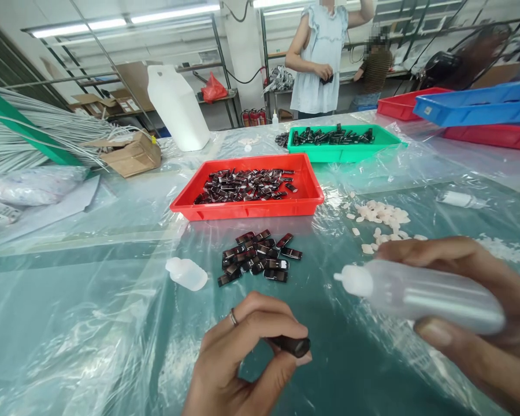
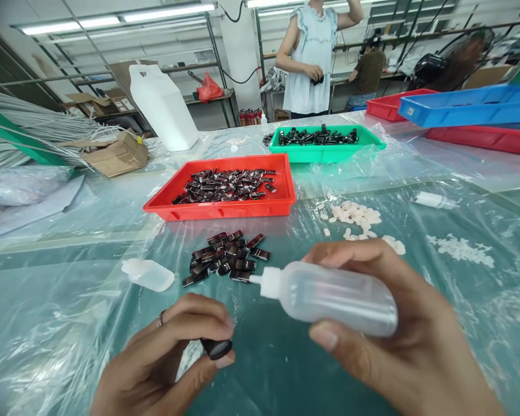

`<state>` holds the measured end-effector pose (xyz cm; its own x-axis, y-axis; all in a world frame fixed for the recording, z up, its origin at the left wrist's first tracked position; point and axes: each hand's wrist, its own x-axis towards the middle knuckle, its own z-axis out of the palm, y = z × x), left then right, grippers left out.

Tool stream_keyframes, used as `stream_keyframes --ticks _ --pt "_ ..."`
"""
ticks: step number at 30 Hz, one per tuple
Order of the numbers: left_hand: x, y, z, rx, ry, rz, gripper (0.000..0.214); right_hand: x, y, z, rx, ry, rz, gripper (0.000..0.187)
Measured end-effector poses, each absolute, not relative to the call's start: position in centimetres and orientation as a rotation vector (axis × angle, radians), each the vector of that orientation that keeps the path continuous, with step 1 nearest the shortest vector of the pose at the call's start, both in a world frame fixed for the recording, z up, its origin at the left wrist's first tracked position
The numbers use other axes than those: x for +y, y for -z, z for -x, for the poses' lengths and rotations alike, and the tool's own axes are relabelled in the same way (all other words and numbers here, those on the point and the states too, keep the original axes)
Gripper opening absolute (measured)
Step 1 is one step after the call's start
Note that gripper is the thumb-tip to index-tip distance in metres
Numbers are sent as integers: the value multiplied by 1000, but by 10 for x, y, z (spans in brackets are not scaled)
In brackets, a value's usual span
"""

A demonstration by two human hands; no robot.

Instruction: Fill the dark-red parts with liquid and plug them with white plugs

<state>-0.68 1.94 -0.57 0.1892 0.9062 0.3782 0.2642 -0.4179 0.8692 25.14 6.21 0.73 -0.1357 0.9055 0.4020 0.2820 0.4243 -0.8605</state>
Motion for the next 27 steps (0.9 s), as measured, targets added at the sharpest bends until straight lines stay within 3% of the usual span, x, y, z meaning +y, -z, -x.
stream_keyframes --ticks 6,9,11,20,27 --pt "25 6 12 1194 -1306 -1788 23 72 5 -242 -1500 -1407 1005 36" --pt "33 7 18 1332 -1369 -1731 11 65 9 -229 -1693 -1500 1021 38" --pt "39 7 23 1408 -1424 -1669 5 58 10 -219 -1828 -1441 1052 36" --pt "43 2 35 1427 -1417 -1514 20 65 -3 -227 -2136 -1218 1003 60" --pt "39 6 32 1287 -1357 -1415 35 123 4 -290 -2102 -573 1474 26"
